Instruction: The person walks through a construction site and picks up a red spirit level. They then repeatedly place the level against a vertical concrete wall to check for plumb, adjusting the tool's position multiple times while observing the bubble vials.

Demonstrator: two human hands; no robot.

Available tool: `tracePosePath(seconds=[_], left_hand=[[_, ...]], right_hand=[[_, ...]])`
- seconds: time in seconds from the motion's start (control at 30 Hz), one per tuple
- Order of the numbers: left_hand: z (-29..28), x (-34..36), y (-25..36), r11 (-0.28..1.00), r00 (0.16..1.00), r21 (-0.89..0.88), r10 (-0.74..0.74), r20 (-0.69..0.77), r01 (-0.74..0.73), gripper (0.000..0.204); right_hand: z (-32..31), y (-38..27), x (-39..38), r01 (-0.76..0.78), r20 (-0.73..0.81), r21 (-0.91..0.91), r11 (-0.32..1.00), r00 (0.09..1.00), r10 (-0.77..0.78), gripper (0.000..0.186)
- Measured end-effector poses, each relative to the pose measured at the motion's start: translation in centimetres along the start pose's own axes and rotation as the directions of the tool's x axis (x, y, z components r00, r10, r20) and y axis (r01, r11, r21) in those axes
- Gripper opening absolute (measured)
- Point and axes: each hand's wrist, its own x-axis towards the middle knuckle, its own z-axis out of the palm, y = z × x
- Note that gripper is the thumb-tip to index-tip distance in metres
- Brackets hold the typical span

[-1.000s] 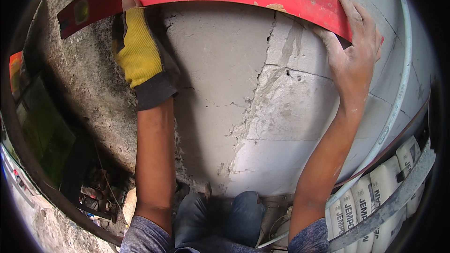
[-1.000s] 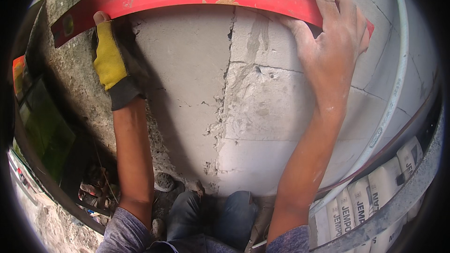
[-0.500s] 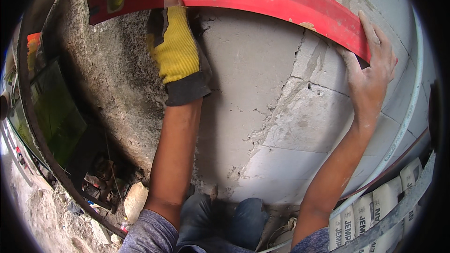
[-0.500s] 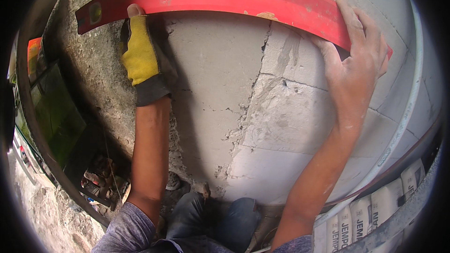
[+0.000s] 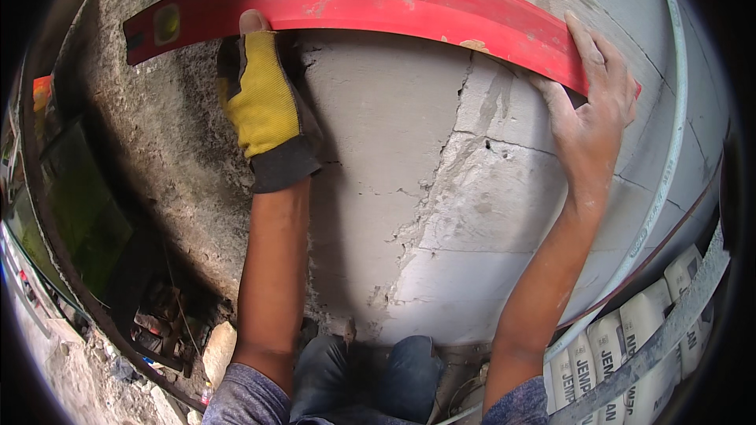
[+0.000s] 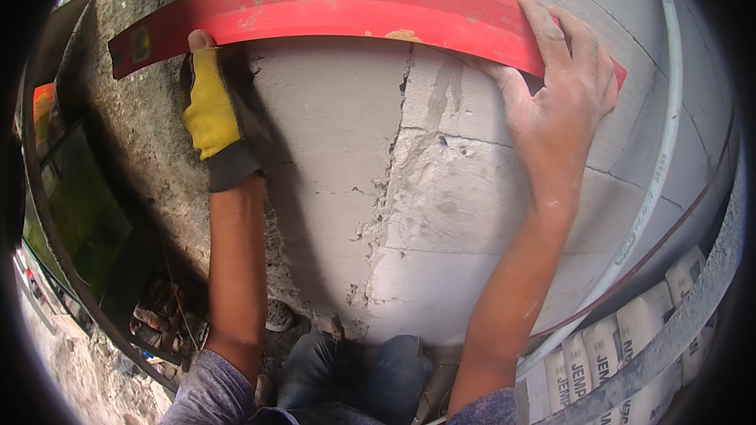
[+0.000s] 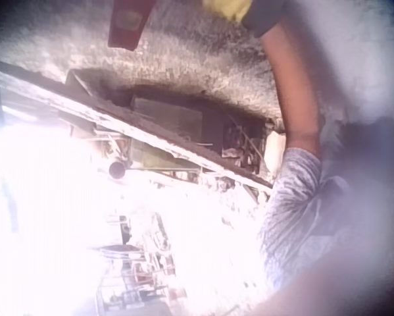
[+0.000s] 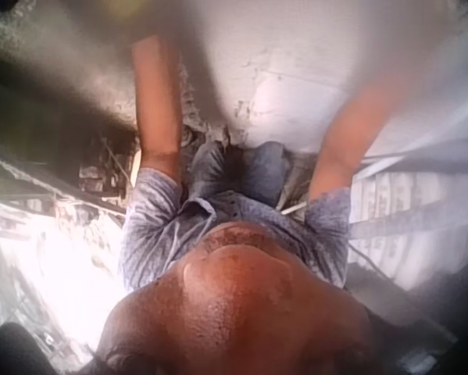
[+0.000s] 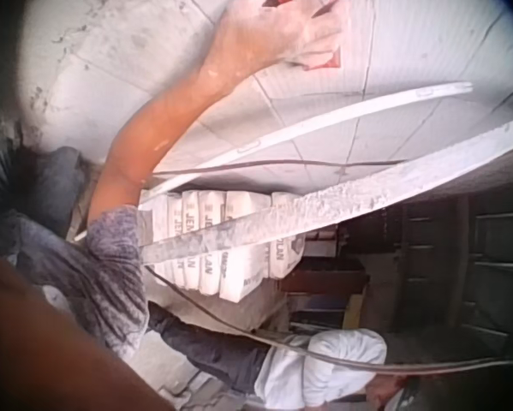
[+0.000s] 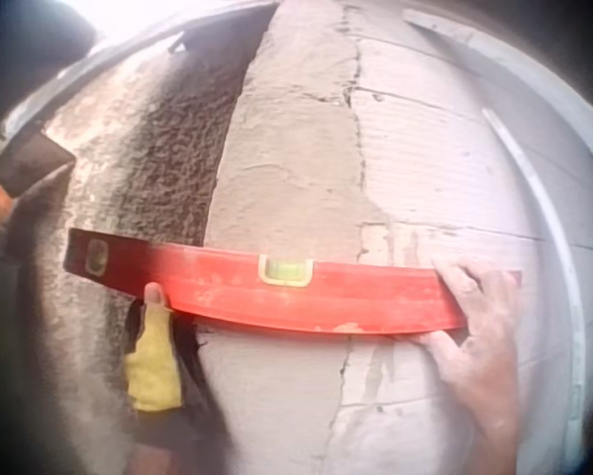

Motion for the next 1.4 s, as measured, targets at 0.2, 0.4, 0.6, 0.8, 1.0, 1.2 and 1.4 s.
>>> tracePosePath(seconds=[0.2, 0.4, 0.6, 0.8, 1.0, 1.2, 1.4], left_hand=[[-0.5, 0.2, -0.1, 0.991, 0.998, 0.121, 0.053, 0.043, -0.058, 0.067], [0.2, -0.3, 0.8, 0.997, 1.000, 0.078, 0.004, -0.026, -0.002, 0.052], [-0.3, 0.1, 0.1, 0.994, 0.996, 0.071, 0.084, 0.015, -0.085, 0.045], [-0.1, 0.0, 0.3, 0.993, 0.994, 0.040, 0.109, 0.012, -0.109, 0.042], [0.0, -0.3, 0.6, 0.995, 0.997, 0.079, 0.069, -0.019, -0.067, 0.043], [-0.2, 0.0, 0.0, 0.997, 0.997, 0.020, 0.070, -0.040, -0.069, 0.046], [-0.3, 0.1, 0.3, 0.997, 0.998, 0.029, 0.070, 0.006, -0.070, 0.050]], right_hand=[[0.2, 0.1, -0.1, 0.019, -0.012, 0.056, 0.998, 1.000, -0.019, 0.068], [-0.1, 0.0, 0.2, 0.019, -0.023, 0.035, 0.999, 1.000, -0.018, 0.068], [-0.4, -0.3, 0.3, -0.008, 0.000, 0.026, 1.000, 1.000, 0.008, 0.070], [-0.4, -0.5, 0.3, -0.013, 0.007, 0.021, 1.000, 1.000, 0.013, 0.071], [-0.5, -0.6, 0.1, -0.026, 0.014, 0.015, 1.000, 1.000, 0.026, 0.071], [-0.5, -0.8, 0.0, -0.037, 0.024, 0.024, 0.999, 0.999, 0.036, 0.071], [-0.6, -0.8, 0.0, -0.053, 0.042, 0.010, 0.999, 0.998, 0.052, 0.071]])
